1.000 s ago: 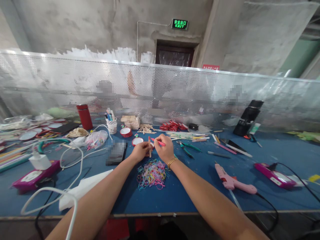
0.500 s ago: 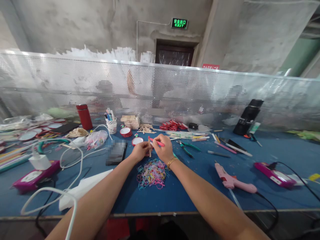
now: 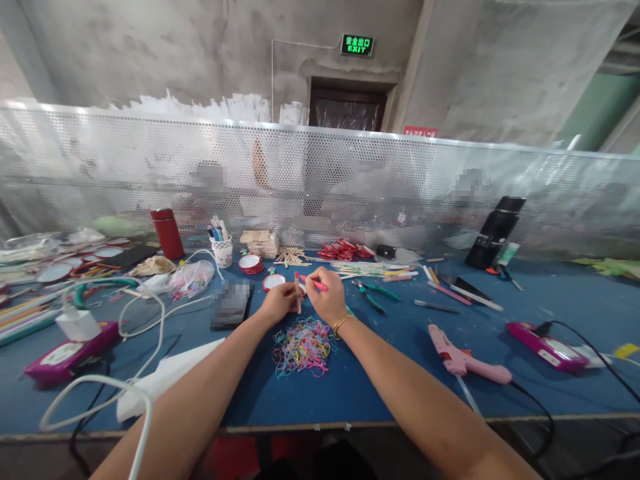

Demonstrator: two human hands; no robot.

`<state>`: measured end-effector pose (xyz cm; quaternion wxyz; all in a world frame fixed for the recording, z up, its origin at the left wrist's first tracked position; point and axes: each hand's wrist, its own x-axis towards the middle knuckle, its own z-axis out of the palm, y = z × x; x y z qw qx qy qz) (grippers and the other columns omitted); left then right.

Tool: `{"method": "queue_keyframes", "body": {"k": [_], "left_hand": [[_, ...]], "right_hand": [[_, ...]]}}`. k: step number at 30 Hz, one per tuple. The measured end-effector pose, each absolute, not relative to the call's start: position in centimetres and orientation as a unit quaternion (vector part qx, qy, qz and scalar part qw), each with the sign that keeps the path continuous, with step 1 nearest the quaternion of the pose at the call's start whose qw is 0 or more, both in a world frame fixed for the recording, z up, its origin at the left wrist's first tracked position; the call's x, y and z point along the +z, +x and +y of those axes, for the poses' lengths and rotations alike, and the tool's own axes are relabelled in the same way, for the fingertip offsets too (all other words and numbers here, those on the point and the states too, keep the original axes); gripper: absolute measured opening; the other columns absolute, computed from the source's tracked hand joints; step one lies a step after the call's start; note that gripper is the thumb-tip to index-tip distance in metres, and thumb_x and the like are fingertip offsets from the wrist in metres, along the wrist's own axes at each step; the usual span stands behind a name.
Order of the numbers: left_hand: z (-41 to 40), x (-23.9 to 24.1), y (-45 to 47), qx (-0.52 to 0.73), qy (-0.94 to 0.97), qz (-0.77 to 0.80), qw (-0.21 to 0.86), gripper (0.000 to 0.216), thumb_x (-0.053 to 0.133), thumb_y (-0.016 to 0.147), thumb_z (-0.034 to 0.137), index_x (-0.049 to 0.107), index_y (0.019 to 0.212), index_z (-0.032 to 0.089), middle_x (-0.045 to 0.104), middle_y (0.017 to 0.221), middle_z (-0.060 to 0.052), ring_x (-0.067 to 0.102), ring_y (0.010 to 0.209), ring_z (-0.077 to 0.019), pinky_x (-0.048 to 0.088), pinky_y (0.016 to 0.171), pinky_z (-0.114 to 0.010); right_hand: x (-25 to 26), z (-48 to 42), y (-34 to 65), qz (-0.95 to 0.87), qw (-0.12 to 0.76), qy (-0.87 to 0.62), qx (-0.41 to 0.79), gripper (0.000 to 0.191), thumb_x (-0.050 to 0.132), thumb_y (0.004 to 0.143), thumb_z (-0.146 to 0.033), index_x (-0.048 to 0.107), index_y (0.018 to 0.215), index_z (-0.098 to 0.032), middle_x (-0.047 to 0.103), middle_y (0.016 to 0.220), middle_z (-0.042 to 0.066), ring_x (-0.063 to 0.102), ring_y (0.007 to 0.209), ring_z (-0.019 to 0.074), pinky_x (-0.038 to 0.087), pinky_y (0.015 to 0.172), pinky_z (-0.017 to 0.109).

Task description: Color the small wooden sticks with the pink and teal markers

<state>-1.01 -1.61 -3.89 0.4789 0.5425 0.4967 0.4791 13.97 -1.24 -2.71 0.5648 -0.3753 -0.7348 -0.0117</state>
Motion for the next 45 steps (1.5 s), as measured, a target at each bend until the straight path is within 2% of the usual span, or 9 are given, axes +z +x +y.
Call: {"method": "queue_keyframes", "body": {"k": [14,21,24,27,33,36,38,41,45], "left_hand": [[-1.6,-3.9,-1.0,0.476,0.546,0.493,0.482,0.02,0.074,0.069,0.031,0.063,0.076,0.016,0.062,0.066,0.0,0.057,0.059,-0.0116,0.051,0.058,-0.024],[-1.7,-3.8,-0.9,0.473,0.548,0.512,0.462,0.01,0.069,0.073,0.025,0.064,0.077,0.017,0.064,0.069,-0.001,0.06,0.062,-0.0133,0.05,0.057,-0.024],[-1.7,-3.8,-0.9,0.476,0.554,0.498,0.468,0.013,0.07,0.071,0.027,0.064,0.075,0.016,0.063,0.068,-0.001,0.06,0.064,-0.0144,0.051,0.058,-0.025],[-1.7,-3.9,-0.9,0.478,0.556,0.493,0.469,0.018,0.073,0.069,0.03,0.063,0.072,0.016,0.062,0.066,-0.001,0.06,0.063,-0.0146,0.052,0.058,-0.026],[-1.7,-3.9,-1.0,0.471,0.554,0.497,0.473,0.018,0.074,0.068,0.027,0.06,0.068,0.015,0.059,0.06,0.001,0.056,0.055,-0.0119,0.051,0.058,-0.026],[-1.7,-3.8,-1.0,0.472,0.55,0.5,0.475,0.016,0.074,0.067,0.022,0.06,0.067,0.015,0.056,0.056,0.003,0.053,0.051,-0.01,0.05,0.056,-0.025],[-1.7,-3.7,-1.0,0.471,0.549,0.502,0.475,0.012,0.074,0.066,0.018,0.063,0.069,0.014,0.057,0.057,0.003,0.053,0.05,-0.0095,0.049,0.056,-0.024],[-1.7,-3.5,-1.0,0.463,0.549,0.507,0.477,0.012,0.074,0.066,0.016,0.065,0.073,0.014,0.062,0.062,0.002,0.056,0.053,-0.0098,0.05,0.055,-0.023],[-1.7,-3.5,-1.2,0.463,0.549,0.505,0.479,0.015,0.076,0.065,0.018,0.064,0.073,0.014,0.063,0.063,0.001,0.058,0.054,-0.01,0.05,0.055,-0.022]], "right_hand": [[-2.5,-1.3,14.2,-0.726,0.568,-0.387,-0.02,0.012,0.055,0.087,-0.023,0.057,0.075,-0.022,0.063,0.07,0.0,0.056,0.072,0.0183,0.039,0.077,0.032],[-2.8,-0.7,14.1,-0.734,0.571,-0.366,0.04,0.019,0.047,0.096,-0.027,0.062,0.108,-0.023,0.073,0.089,0.004,0.065,0.084,0.0191,0.044,0.085,0.034],[-3.5,-0.1,13.8,-0.724,0.567,-0.384,0.085,0.016,0.056,0.089,-0.024,0.06,0.105,-0.024,0.073,0.082,0.0,0.067,0.08,0.0187,0.047,0.081,0.033],[-4.2,0.2,13.6,-0.722,0.563,-0.38,0.131,0.025,0.063,0.082,-0.02,0.056,0.105,-0.025,0.073,0.082,-0.003,0.068,0.079,0.018,0.049,0.081,0.033],[-4.8,0.4,13.2,-0.727,0.553,-0.37,0.167,0.03,0.065,0.078,-0.018,0.055,0.105,-0.026,0.073,0.082,-0.003,0.07,0.078,0.0175,0.051,0.079,0.031],[-4.7,0.3,13.3,-0.718,0.565,-0.369,0.168,0.025,0.065,0.08,-0.023,0.057,0.104,-0.025,0.073,0.08,-0.002,0.07,0.076,0.0173,0.051,0.078,0.03],[-4.3,0.2,13.5,-0.699,0.589,-0.367,0.174,0.016,0.058,0.088,-0.031,0.06,0.102,-0.024,0.072,0.078,-0.001,0.068,0.074,0.0171,0.05,0.076,0.03],[-3.5,-0.2,13.9,-0.672,0.629,-0.346,0.185,0.028,0.041,0.097,-0.038,0.064,0.097,-0.023,0.068,0.074,0.0,0.065,0.071,0.0164,0.049,0.072,0.028],[-2.4,-1.1,14.2,-0.663,0.646,-0.323,0.196,0.025,0.044,0.094,-0.033,0.066,0.095,-0.021,0.066,0.072,0.0,0.063,0.068,0.0157,0.048,0.066,0.026]]}}
